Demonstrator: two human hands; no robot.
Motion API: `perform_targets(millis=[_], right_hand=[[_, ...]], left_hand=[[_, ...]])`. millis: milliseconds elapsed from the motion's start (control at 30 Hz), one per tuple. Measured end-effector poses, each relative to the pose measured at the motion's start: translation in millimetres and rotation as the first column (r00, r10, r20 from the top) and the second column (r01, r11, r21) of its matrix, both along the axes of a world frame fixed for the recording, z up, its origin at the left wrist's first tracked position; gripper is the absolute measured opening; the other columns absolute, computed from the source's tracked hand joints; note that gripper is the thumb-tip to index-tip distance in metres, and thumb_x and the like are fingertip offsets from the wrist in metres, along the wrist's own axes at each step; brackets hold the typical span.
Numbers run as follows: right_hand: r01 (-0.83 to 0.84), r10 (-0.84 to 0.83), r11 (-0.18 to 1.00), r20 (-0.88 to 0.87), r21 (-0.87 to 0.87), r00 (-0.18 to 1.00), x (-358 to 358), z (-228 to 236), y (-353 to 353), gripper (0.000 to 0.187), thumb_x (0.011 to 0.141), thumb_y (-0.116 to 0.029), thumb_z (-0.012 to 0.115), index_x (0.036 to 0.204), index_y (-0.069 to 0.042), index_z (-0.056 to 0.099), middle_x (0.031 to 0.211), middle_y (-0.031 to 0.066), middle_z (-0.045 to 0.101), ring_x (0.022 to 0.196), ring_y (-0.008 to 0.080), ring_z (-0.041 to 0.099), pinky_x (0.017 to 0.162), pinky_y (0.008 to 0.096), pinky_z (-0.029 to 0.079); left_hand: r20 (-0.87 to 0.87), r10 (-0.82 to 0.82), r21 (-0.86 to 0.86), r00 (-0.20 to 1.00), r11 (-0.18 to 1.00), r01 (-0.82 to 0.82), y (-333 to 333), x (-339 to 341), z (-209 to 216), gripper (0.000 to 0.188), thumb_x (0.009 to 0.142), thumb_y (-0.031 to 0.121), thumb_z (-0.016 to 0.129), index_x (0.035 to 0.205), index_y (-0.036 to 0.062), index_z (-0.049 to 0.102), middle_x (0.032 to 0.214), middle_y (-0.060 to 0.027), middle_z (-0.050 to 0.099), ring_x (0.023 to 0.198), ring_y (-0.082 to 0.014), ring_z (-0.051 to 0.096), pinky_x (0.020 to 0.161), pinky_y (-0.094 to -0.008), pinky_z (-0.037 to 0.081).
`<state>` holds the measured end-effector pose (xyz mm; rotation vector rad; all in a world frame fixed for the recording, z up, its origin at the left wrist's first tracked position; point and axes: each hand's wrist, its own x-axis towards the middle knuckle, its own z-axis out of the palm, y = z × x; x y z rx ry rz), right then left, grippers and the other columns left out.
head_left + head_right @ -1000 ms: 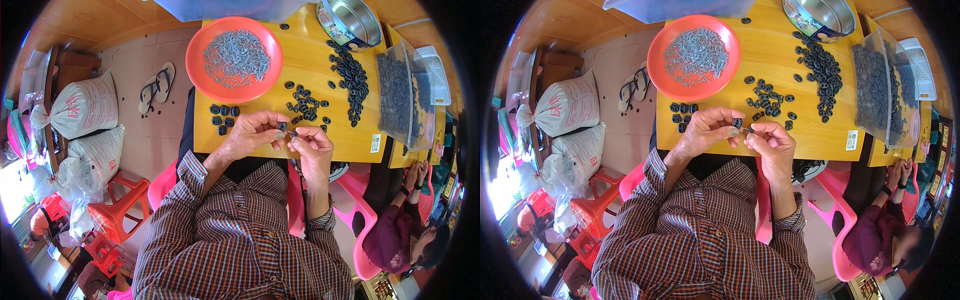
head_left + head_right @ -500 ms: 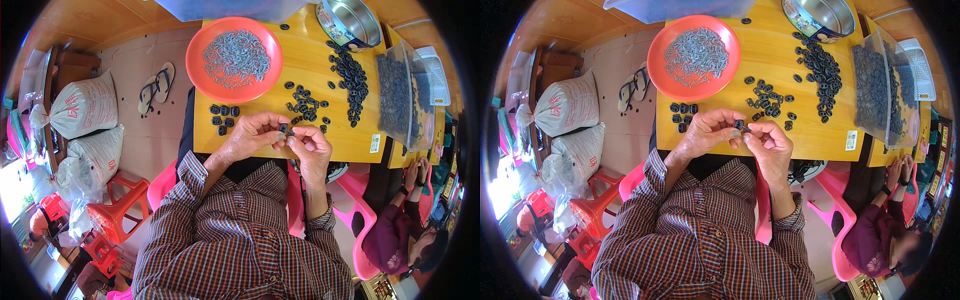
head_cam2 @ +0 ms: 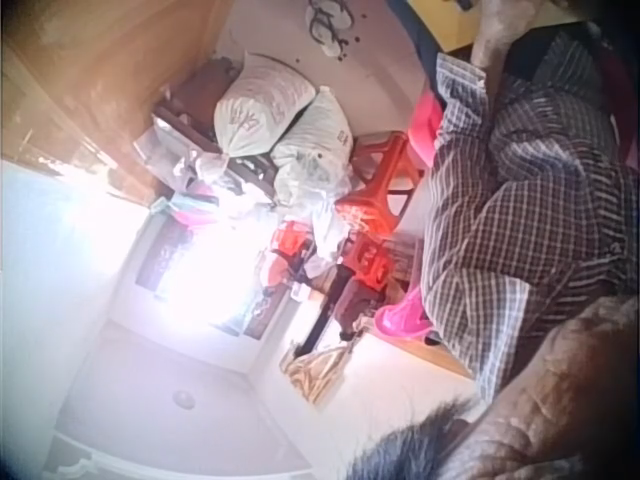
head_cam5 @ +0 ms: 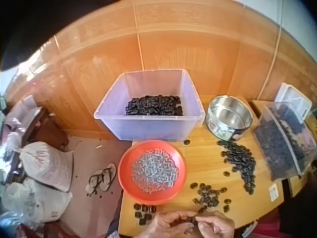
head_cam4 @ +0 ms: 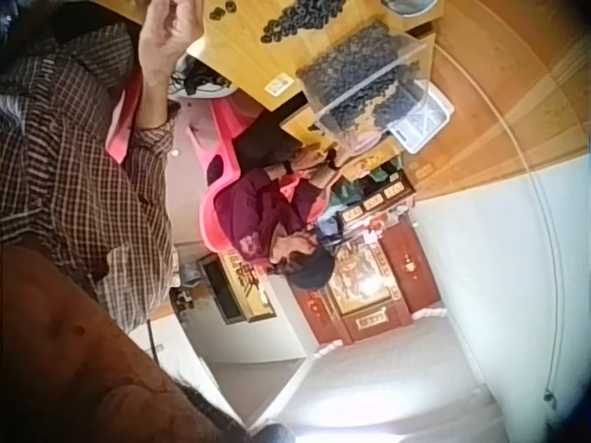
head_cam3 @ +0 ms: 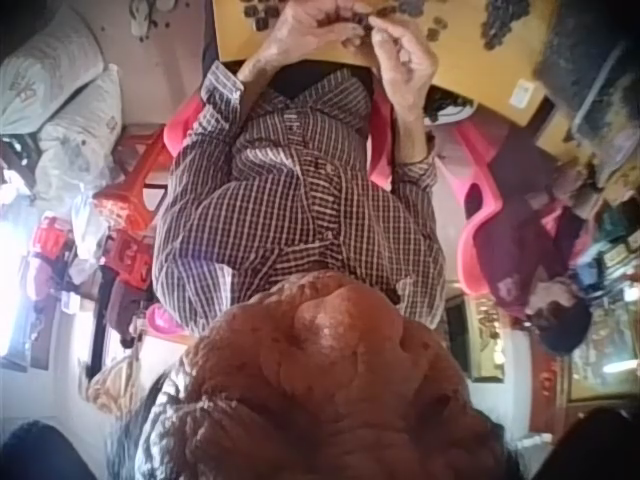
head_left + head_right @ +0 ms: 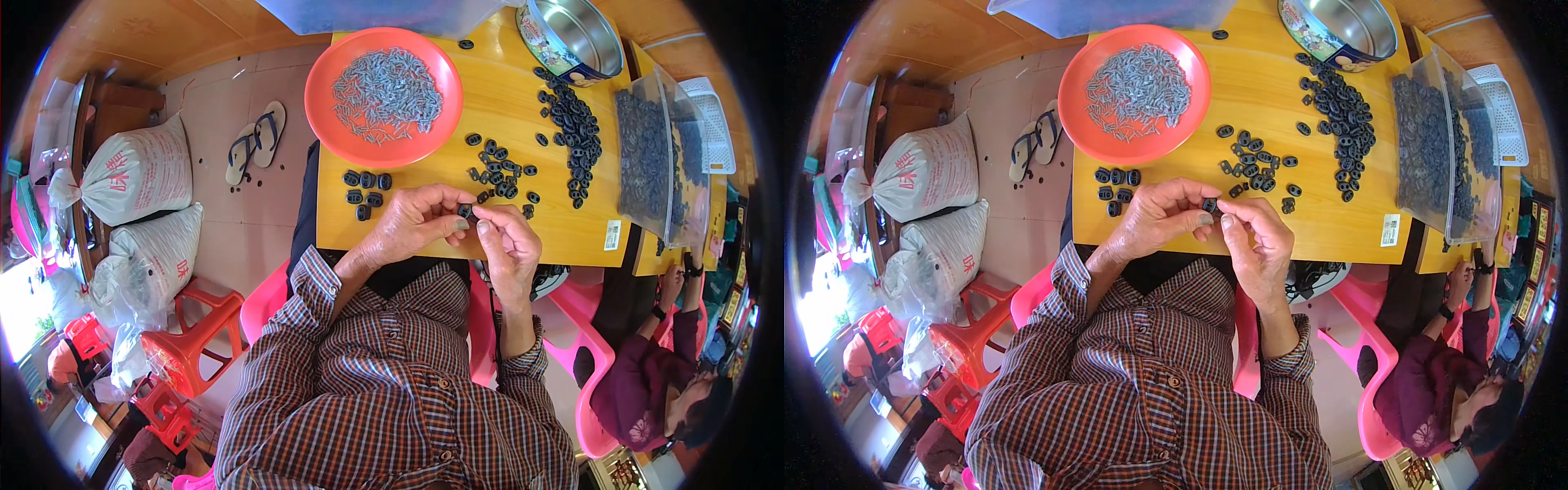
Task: The recorder manually inserts small metal components into black plastic housings at a workbench.
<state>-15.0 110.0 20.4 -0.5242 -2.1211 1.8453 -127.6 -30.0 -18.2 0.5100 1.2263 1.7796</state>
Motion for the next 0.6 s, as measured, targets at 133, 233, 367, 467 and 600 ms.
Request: perform_targets(millis=[133, 233, 367, 467, 600], right_hand=[[0.004, -0.005, 1.0, 0.027, 0.031, 1.0, 1.3, -2.6, -1.7, 0.024, 0.085, 0.008, 0.059, 0.109, 0.005, 0.062, 0.09, 0.0057, 0.058, 0.078, 0.0086, 0.056, 0.071, 0.0202, 0.046], [0.138, -0.13, 0.965, 0.051, -0.222, 0.99, 1.1, -3.8, -7.6, 0.024, 0.086, 0.007, 0.06, 0.11, 0.006, 0.06, 0.089, 0.0051, 0.059, 0.078, 0.0086, 0.057, 0.072, 0.0201, 0.047], [0.126, -0.113, 0.946, 0.062, -0.297, 0.992, 2.4, -3.4, -4.7, 0.024, 0.086, 0.007, 0.06, 0.109, 0.007, 0.059, 0.09, 0.0061, 0.061, 0.076, 0.009, 0.059, 0.071, 0.0209, 0.051], [0.13, -0.107, 0.945, 0.092, -0.3, 0.99, 1.9, -1.4, -4.7, 0.022, 0.085, 0.007, 0.06, 0.107, 0.007, 0.06, 0.088, 0.0067, 0.061, 0.074, 0.0092, 0.06, 0.069, 0.0211, 0.051], [0.143, -0.118, 0.955, 0.107, -0.262, 0.987, 0.2, 2.0, -5.2, 0.019, 0.084, 0.008, 0.061, 0.103, 0.008, 0.063, 0.085, 0.0064, 0.06, 0.071, 0.0088, 0.059, 0.065, 0.0202, 0.051]], left_hand=[[-0.007, -0.003, 0.0, 1.0, 1.0, 0.003, 1.3, 0.4, 1.2, 0.028, 0.088, -0.002, 0.06, 0.116, -0.002, 0.057, 0.09, -0.0069, 0.064, 0.074, -0.0118, 0.065, 0.066, -0.0242, 0.055], [-0.01, -0.006, 0.001, 1.0, 1.0, 0.006, 0.8, 0.0, 1.8, 0.028, 0.089, -0.002, 0.059, 0.117, -0.0022, 0.057, 0.09, -0.0071, 0.064, 0.074, -0.0119, 0.065, 0.067, -0.0243, 0.055], [0.024, 0.008, 0.039, 1.0, 0.999, -0.009, 3.5, 1.6, 1.0, 0.028, 0.089, -0.002, 0.058, 0.118, -0.0032, 0.056, 0.091, -0.0088, 0.065, 0.077, -0.0128, 0.066, 0.067, -0.0247, 0.056], [-0.019, -0.008, 0.024, 1.0, 1.0, 0.009, 2.7, 0.1, 2.8, 0.029, 0.09, -0.002, 0.058, 0.118, -0.0036, 0.055, 0.09, -0.0098, 0.066, 0.078, -0.0133, 0.066, 0.067, -0.0252, 0.056], [-0.011, -0.013, 0.033, 1.0, 0.999, 0.013, 2.6, 0.5, 1.8, 0.028, 0.09, -0.002, 0.057, 0.118, -0.0036, 0.055, 0.088, -0.0091, 0.066, 0.078, -0.0133, 0.066, 0.067, -0.0254, 0.056]])
